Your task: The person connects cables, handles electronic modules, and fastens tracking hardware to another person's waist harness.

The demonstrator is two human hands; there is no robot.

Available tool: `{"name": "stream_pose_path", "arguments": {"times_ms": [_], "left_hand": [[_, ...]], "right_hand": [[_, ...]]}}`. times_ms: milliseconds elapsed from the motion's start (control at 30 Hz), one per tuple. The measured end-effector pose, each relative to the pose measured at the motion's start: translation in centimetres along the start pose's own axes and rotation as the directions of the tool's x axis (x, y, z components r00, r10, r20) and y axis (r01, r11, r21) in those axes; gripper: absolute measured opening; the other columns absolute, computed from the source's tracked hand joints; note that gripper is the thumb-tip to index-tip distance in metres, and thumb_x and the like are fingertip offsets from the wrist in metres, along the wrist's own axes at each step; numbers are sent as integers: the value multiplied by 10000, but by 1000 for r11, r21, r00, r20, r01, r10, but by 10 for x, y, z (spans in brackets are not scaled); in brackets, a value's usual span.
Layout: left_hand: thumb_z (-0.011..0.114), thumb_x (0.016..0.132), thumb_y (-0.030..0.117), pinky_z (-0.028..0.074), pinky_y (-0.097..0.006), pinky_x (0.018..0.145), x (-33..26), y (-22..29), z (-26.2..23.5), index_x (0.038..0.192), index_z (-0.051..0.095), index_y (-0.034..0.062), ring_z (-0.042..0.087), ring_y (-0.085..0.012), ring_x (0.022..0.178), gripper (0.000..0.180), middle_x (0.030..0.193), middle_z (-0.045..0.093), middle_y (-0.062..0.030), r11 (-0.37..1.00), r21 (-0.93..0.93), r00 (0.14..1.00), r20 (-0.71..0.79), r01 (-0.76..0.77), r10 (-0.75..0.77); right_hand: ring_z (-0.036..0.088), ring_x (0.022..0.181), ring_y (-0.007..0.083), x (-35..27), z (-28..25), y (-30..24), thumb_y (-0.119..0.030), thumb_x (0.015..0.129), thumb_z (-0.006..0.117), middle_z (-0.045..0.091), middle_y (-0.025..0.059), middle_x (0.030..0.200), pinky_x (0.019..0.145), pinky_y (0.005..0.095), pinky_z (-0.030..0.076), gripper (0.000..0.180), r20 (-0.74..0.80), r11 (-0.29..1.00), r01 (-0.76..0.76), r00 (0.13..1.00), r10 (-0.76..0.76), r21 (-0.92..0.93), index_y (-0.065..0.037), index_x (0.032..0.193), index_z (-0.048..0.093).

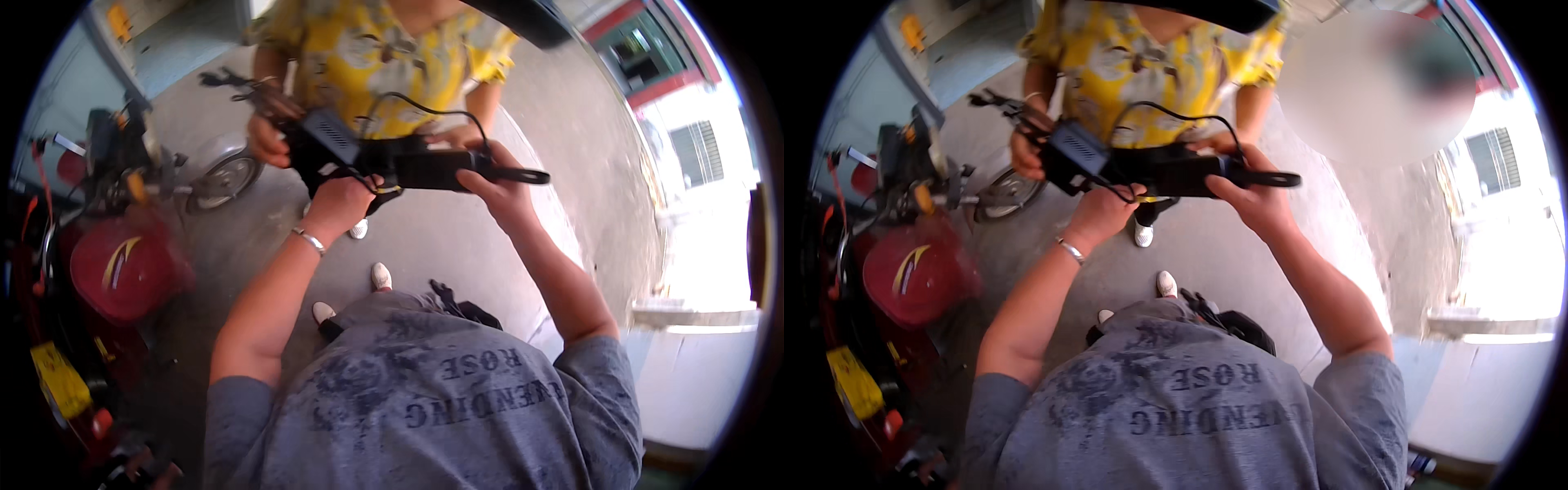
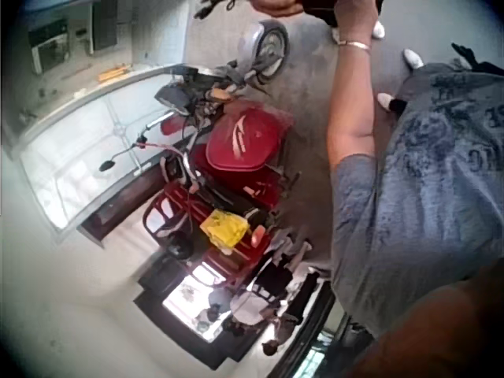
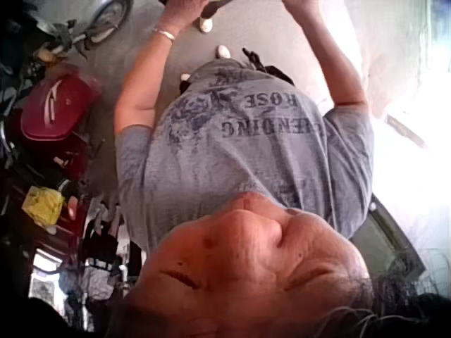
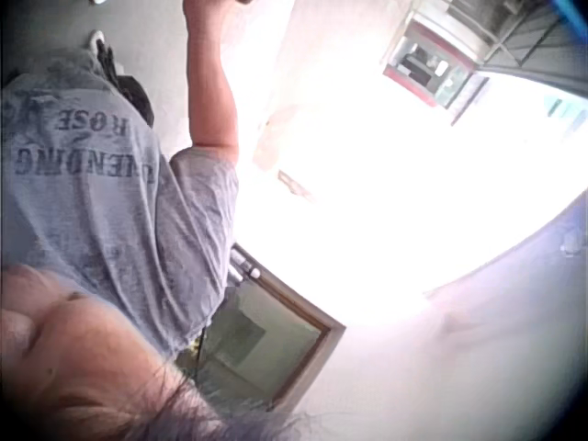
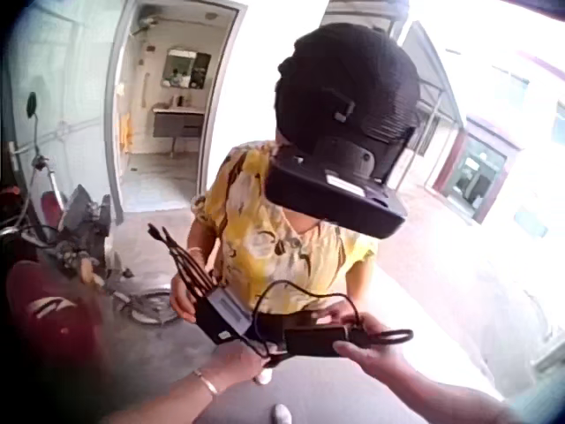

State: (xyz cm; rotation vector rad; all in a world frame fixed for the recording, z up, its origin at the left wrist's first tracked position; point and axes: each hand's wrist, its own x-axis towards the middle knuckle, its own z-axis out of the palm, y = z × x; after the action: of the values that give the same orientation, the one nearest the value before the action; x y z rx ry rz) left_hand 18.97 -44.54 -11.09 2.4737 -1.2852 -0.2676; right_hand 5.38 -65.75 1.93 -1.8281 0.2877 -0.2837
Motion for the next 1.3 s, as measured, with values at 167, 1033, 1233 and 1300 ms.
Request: {"name": "stream_pose_path", "arguments": {"times_ms": [167, 1033, 1233, 1300], "left_hand": [[688, 914, 222, 454, -374, 1021, -40, 83, -29, 1245, 646, 68, 571, -298, 1240, 367, 1272, 626, -147, 610, -724, 882, 4, -322, 471], [596, 877, 76, 450, -401, 1088, -46, 146, -96, 1328, 609, 65, 341, -366, 1462, 452, 1552, 426, -90, 675, -676, 520, 479, -295, 707], [593, 892, 117, 463, -399, 1065, -52, 153, -111, 1324, 608, 89, 358, -354, 1452, 434, 1527, 459, -86, 718, -682, 521, 567, -139, 639], [595, 896, 135, 466, -403, 1059, -56, 151, -111, 1323, 609, 103, 361, -355, 1450, 428, 1507, 485, -83, 735, -674, 505, 611, -72, 610]], "right_hand": [[597, 866, 108, -17, -43, -20, -151, 826, 771, 633, 44, 983, 768, 268, 510, 445, -41, 979, -1, 999, -7, -204, -39, 1214, 583], [624, 825, 82, -58, -126, -17, -152, 804, 760, 646, 23, 943, 744, 248, 532, 480, -148, 993, -50, 988, 33, -107, -50, 1238, 582], [643, 820, 99, -52, -134, -7, -183, 799, 768, 662, 38, 941, 746, 249, 538, 472, -157, 975, 32, 985, -67, -219, -60, 1224, 604], [628, 797, 93, -55, -135, -4, -213, 794, 772, 664, 29, 907, 731, 245, 531, 460, -189, 963, 44, 977, -98, -268, -58, 1200, 622]]}}
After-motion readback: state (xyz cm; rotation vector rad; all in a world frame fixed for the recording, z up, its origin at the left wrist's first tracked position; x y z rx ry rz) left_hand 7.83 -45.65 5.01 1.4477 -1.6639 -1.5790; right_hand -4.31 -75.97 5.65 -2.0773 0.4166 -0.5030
